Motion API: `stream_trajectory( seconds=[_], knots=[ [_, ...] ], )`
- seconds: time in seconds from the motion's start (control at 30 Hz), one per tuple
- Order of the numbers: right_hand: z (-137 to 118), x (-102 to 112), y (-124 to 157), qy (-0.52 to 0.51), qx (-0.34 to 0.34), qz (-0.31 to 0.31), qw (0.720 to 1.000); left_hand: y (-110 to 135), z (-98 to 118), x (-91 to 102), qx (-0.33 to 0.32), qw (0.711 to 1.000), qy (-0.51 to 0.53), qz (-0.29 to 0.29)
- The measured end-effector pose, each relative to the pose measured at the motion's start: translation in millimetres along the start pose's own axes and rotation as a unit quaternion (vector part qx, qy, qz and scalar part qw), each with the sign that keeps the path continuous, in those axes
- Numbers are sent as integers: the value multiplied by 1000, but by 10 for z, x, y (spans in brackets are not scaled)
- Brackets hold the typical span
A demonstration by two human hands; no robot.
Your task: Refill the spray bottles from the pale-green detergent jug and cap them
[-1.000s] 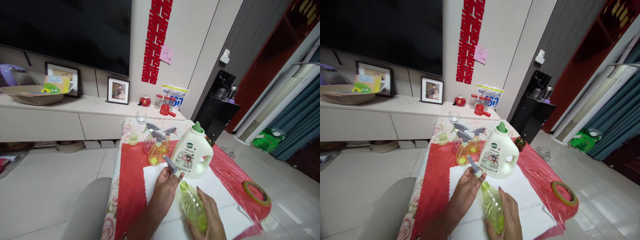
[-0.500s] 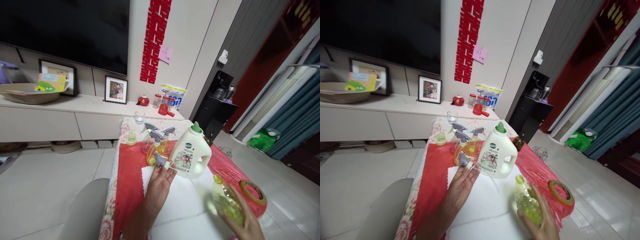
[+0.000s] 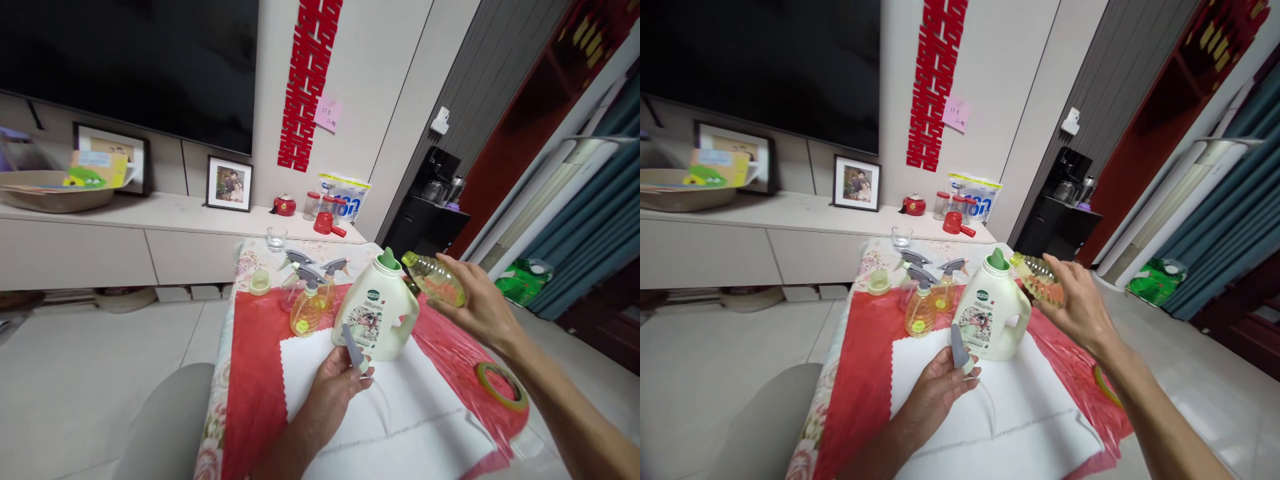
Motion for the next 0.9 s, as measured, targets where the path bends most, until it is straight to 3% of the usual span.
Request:
stream_trajectory(
  seconds=[0.3,0.9],
  knots=[
    [34,88,-314,86,112,-19,990,-8,-1,9,13,1000,12,-2],
    [-10,357,-846,140,178,-150,962,-30,-36,63,20,999,31,3]
  ],
)
Point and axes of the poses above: each hand's wrist, its own y-axis away from the middle knuckle, its own x-axis out of the back of the hand, z = x × y, the point moved 1 cm from there along -y, towards the middle knuckle, and after that the axes turned 13 degrees about y, right-handed, at the moved point
